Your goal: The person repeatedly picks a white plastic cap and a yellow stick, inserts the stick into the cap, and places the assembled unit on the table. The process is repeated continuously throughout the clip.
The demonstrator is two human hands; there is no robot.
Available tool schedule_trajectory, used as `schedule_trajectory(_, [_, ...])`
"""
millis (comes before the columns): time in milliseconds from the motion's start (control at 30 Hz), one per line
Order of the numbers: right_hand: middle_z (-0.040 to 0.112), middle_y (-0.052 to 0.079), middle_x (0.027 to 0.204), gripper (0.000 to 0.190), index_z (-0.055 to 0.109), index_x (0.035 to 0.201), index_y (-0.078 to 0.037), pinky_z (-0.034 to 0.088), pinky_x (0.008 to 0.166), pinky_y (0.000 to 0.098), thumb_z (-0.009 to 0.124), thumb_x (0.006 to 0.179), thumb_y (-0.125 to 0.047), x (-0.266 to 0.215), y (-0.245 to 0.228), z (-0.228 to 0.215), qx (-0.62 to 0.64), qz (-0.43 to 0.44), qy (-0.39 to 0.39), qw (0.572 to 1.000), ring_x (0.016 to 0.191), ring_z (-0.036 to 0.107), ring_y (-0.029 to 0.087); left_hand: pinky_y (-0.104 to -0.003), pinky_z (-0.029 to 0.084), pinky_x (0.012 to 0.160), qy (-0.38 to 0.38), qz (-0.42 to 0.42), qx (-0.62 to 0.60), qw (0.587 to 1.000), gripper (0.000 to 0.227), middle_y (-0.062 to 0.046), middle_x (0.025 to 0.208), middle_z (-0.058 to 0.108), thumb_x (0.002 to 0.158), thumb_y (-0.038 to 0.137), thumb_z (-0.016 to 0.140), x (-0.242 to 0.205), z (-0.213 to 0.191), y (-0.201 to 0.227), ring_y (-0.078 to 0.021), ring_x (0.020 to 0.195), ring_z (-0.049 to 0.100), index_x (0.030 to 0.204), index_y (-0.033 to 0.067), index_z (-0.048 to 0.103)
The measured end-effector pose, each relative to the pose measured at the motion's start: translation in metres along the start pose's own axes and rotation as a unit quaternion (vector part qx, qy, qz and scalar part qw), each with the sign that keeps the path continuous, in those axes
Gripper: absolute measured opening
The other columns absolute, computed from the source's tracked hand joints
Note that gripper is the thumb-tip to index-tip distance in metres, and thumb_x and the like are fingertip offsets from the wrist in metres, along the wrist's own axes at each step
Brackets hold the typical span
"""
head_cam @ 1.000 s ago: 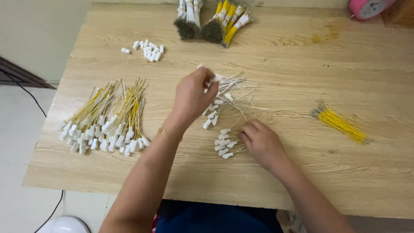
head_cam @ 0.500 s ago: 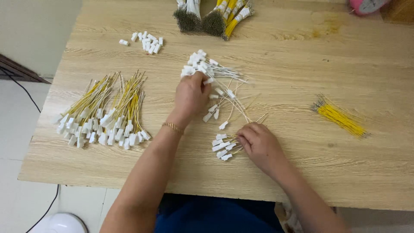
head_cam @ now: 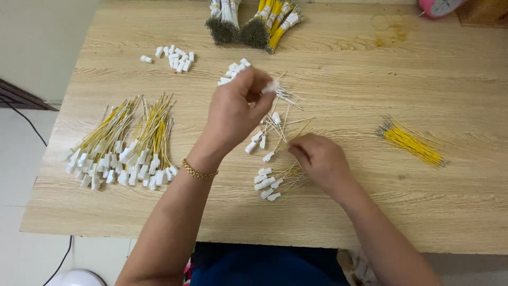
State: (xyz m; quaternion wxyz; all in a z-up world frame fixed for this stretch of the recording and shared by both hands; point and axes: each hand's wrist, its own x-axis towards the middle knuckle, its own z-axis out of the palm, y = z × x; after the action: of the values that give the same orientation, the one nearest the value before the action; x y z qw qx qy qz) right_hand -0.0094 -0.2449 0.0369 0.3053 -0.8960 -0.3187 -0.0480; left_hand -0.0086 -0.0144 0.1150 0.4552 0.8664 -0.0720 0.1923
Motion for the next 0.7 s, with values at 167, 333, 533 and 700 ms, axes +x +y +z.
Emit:
schedule_trajectory(167, [0.074, 0.006, 0.102, 0.026, 0.074, 0.107, -0.011, 0.056, 0.078, 0.0388, 0.067, 0.095, -0.032, 0.012, -0.013, -0.001, -0.035, 0.105, -0.103, 0.988, 0.085, 0.07, 0.024, -0.023, 0.052, 0.062, 0.024, -0.076, -0.121, 0.989, 0.024, -0.002, 0.084, 0.07, 0.102, 0.015, 0.064, -0.019, 0.008, 0.01, -0.0079, 0.071, 0.061, 0.123, 0.0038, 0.068])
schedule_trajectory(333, [0.073, 0.006, 0.102, 0.049, 0.07, 0.108, -0.01, 0.057, 0.078, 0.0362, 0.069, 0.092, -0.056, 0.031, -0.022, -0.011, -0.14, 0.255, -0.24, 0.926, 0.089, 0.069, 0.019, -0.022, 0.056, 0.074, -0.005, -0.149, -0.22, 0.964, 0.023, -0.003, 0.096, 0.071, 0.105, 0.015, 0.059, -0.069, 0.053, -0.01, -0.0051, 0.084, 0.063, 0.123, 0.0006, 0.066])
schedule_trajectory(533, [0.076, 0.006, 0.094, 0.027, 0.075, 0.104, -0.018, 0.055, 0.078, 0.0395, 0.067, 0.094, -0.042, 0.033, 0.012, -0.001, -0.151, 0.223, -0.228, 0.936, 0.081, 0.07, 0.021, -0.041, 0.056, 0.083, -0.03, -0.073, 0.005, 0.997, 0.024, -0.016, 0.107, 0.07, 0.094, 0.006, 0.062, -0.105, 0.079, -0.033, -0.0298, 0.097, 0.069, 0.118, 0.0042, 0.066])
schedule_trajectory(700, [0.076, 0.004, 0.094, 0.028, 0.076, 0.101, -0.017, 0.056, 0.081, 0.0402, 0.066, 0.095, -0.044, 0.054, 0.012, -0.041, -0.159, 0.257, -0.154, 0.941, 0.087, 0.072, 0.023, -0.044, 0.055, 0.083, -0.149, 0.048, 0.038, 0.987, 0.027, -0.013, 0.111, 0.07, 0.088, 0.012, 0.068, -0.11, 0.069, -0.037, -0.0341, 0.099, 0.068, 0.115, 0.0091, 0.067])
